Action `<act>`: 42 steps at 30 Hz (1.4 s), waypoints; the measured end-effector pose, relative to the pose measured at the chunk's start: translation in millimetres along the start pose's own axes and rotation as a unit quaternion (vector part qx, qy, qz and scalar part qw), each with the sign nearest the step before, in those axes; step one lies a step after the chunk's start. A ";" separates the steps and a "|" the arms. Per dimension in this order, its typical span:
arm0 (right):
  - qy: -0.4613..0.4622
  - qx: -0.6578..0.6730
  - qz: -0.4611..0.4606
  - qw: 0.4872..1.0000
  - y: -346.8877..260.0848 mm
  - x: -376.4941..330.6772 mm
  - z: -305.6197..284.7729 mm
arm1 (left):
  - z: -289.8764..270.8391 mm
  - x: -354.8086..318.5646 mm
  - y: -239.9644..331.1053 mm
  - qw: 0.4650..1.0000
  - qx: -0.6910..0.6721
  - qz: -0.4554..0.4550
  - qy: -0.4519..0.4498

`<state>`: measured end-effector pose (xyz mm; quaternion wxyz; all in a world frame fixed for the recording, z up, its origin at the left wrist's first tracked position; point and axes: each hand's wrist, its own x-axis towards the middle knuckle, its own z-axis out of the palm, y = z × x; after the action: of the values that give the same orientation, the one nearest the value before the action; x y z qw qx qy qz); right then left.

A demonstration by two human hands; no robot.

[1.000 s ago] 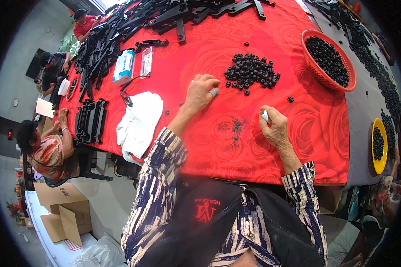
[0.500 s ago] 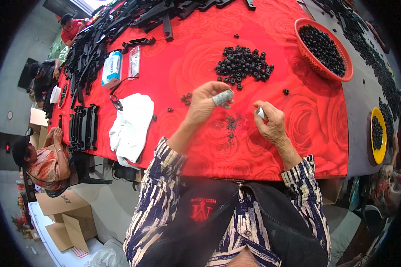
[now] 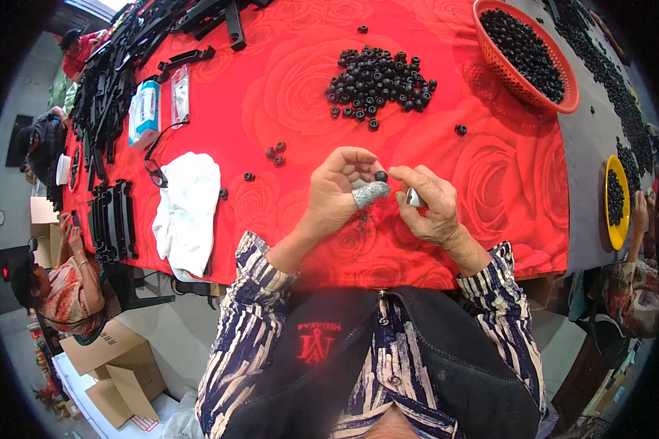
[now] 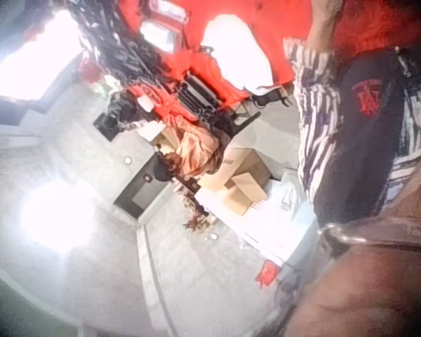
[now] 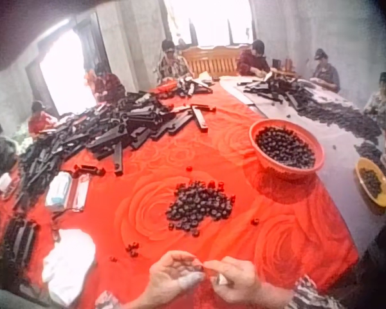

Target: The person inspects and assembles small black cylindrical plastic components by hand at a workstation.

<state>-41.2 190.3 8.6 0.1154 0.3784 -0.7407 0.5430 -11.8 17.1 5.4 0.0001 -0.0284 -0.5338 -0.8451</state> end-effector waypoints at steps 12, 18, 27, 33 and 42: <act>-0.034 -0.067 -0.047 0.996 3.7 -0.2 -0.5 | -4.1 -5.6 -0.6 0.995 -0.011 -0.098 -0.011; -0.060 -0.064 -0.041 0.995 2.3 0.6 -2.0 | -1.8 -3.1 1.8 0.989 -0.059 -0.136 0.020; -0.092 -0.047 -0.009 0.995 -4.1 5.8 1.0 | 1.2 -7.4 3.2 0.997 0.048 -0.054 0.007; -0.076 -0.068 -0.012 0.995 -3.3 5.7 -4.5 | -6.3 -2.3 -1.4 0.979 0.205 0.016 -0.005; -0.092 -0.093 0.025 0.991 4.5 4.2 -1.1 | -61.7 20.9 18.8 0.690 0.635 0.245 0.245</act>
<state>-47.5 190.0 8.2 0.0678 0.3960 -0.8047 0.4370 -35.0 -46.0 -3.1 0.3564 0.0565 -0.8981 -0.2514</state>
